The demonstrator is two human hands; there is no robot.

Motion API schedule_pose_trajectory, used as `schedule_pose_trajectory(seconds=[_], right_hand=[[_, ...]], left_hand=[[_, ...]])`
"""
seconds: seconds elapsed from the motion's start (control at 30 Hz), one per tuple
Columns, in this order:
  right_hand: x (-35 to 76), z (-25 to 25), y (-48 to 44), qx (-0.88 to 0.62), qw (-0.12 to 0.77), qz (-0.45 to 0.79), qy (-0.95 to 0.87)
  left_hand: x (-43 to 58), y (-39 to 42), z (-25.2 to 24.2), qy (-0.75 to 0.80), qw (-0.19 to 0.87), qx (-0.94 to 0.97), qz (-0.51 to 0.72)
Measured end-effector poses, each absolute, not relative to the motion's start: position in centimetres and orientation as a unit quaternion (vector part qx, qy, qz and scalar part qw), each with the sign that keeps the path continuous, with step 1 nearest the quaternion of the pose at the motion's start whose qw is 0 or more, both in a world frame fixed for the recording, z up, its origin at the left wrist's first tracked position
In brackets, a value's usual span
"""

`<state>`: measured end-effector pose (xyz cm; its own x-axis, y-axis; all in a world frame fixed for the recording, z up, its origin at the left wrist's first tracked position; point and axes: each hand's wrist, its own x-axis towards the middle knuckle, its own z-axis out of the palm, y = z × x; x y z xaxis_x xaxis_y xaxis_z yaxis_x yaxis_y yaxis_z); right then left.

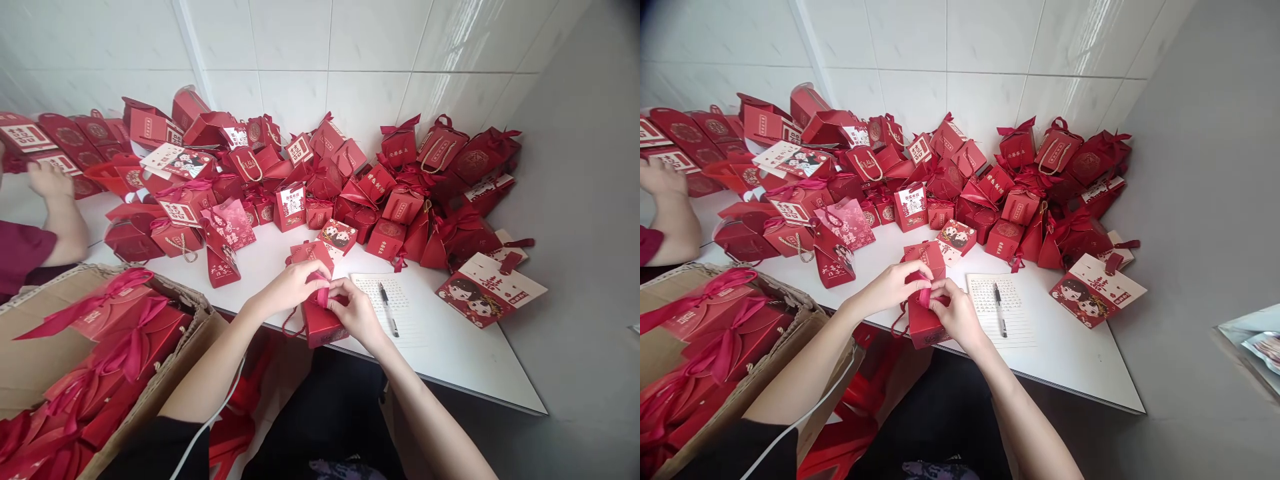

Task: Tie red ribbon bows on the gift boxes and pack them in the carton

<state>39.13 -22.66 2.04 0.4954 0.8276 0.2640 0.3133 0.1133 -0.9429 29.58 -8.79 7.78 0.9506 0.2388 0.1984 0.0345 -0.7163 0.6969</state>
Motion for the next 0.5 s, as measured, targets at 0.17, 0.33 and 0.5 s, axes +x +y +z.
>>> schedule_pose_trajectory(seconds=[0.17,0.33,0.5], right_hand=[[38.9,1.6,-22.4,-0.577,0.674,0.263,-0.378],[39.1,1.4,-22.3,-0.559,0.708,0.232,-0.364],[39.0,1.5,-22.4,-0.606,0.673,0.179,-0.384]], left_hand=[[29.9,-8.2,5.1,0.090,0.400,0.899,0.152],[28.6,-9.3,4.2,0.069,0.359,0.909,0.201],[27.7,-11.2,4.0,0.107,0.369,0.895,0.226]])
